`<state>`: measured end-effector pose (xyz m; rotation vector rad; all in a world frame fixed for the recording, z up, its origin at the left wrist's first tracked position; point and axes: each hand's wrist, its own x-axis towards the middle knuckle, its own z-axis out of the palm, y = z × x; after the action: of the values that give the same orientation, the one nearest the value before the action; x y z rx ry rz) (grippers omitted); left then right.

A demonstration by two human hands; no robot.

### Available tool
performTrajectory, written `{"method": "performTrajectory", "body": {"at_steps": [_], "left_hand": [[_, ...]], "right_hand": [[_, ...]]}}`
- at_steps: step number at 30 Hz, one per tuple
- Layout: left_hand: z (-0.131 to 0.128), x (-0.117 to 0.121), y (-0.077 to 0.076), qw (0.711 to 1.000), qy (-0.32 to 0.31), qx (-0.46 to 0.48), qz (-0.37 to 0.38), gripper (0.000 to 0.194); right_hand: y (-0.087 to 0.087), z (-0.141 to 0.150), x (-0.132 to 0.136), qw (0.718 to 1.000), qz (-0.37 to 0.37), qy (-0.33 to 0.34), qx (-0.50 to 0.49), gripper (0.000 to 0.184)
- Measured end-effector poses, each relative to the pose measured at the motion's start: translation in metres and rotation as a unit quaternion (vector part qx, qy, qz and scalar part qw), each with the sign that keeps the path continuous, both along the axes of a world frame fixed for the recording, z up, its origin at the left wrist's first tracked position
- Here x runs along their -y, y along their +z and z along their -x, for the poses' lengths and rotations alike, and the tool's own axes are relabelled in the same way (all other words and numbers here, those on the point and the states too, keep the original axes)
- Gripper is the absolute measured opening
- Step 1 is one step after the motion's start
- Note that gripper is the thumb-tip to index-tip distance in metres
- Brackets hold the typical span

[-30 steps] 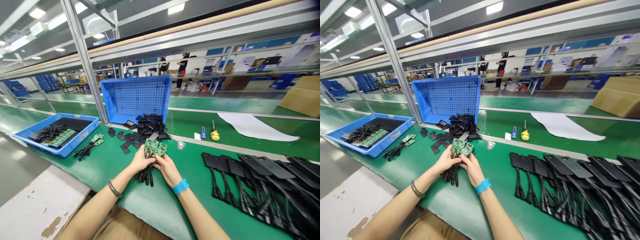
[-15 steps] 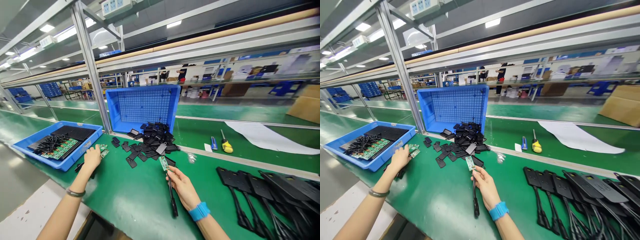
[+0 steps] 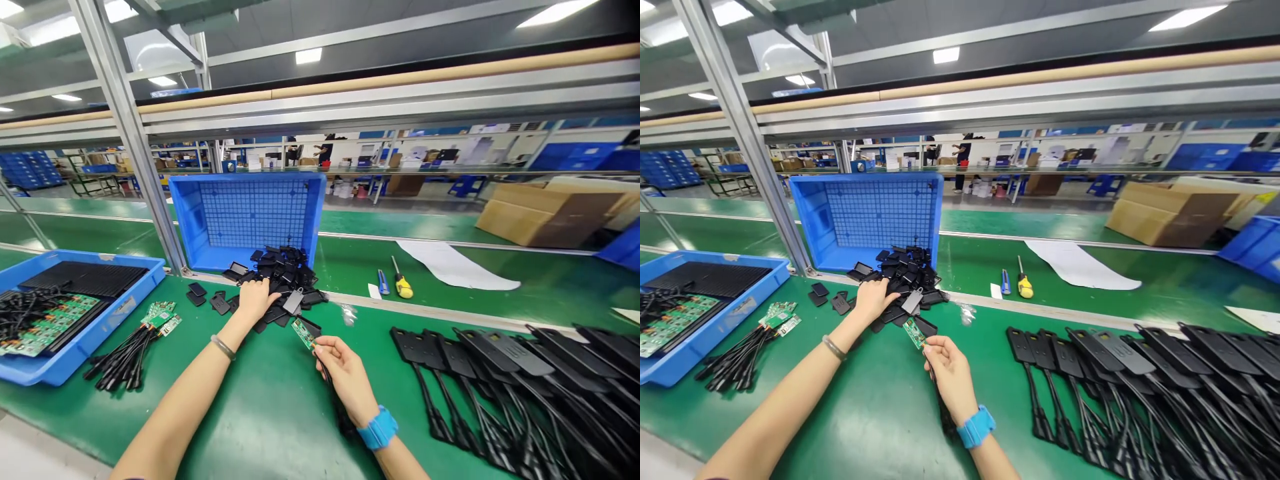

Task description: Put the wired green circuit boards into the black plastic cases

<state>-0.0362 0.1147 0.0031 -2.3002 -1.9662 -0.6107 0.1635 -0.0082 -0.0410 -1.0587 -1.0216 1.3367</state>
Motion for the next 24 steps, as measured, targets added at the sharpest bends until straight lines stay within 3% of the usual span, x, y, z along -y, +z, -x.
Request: {"method": "performTrajectory", "body": {"at_steps": [3,8,9,10,13,14,16,21,24], "left_hand": [[-0.001,0.006,0.003,0.999,-0.009,0.041,0.001,0.032],[0.001,0.056,0.003,0.982,-0.084,0.163,0.039,0.038],[0.000,0.067,0.001,0.959,-0.114,0.245,0.083,0.037],[-0.002,0.077,-0.003,0.916,-0.143,0.348,0.138,0.038],[-0.009,0.099,-0.014,0.730,-0.193,0.598,0.269,0.046],[-0.012,0.103,-0.017,0.701,-0.197,0.624,0.281,0.047],[-0.016,0.109,-0.021,0.677,-0.196,0.649,0.286,0.046],[-0.023,0.117,-0.018,0.572,-0.182,0.735,0.315,0.046],[-0.026,0.120,-0.017,0.560,-0.188,0.739,0.323,0.047]], "right_hand": [[0.006,-0.003,0.001,0.999,-0.018,-0.012,0.027,0.048],[0.013,-0.005,0.007,0.994,-0.071,-0.034,0.080,0.039],[0.013,-0.005,0.008,0.991,-0.089,-0.040,0.097,0.036],[0.013,-0.004,0.009,0.986,-0.108,-0.044,0.116,0.033],[0.012,-0.002,0.012,0.974,-0.151,-0.047,0.164,0.025],[0.012,-0.001,0.013,0.971,-0.157,-0.044,0.172,0.024],[0.011,0.001,0.015,0.969,-0.165,-0.035,0.179,0.021],[0.012,0.004,0.019,0.962,-0.191,-0.030,0.194,0.016],[0.012,0.005,0.020,0.957,-0.202,-0.039,0.205,0.013]]}}
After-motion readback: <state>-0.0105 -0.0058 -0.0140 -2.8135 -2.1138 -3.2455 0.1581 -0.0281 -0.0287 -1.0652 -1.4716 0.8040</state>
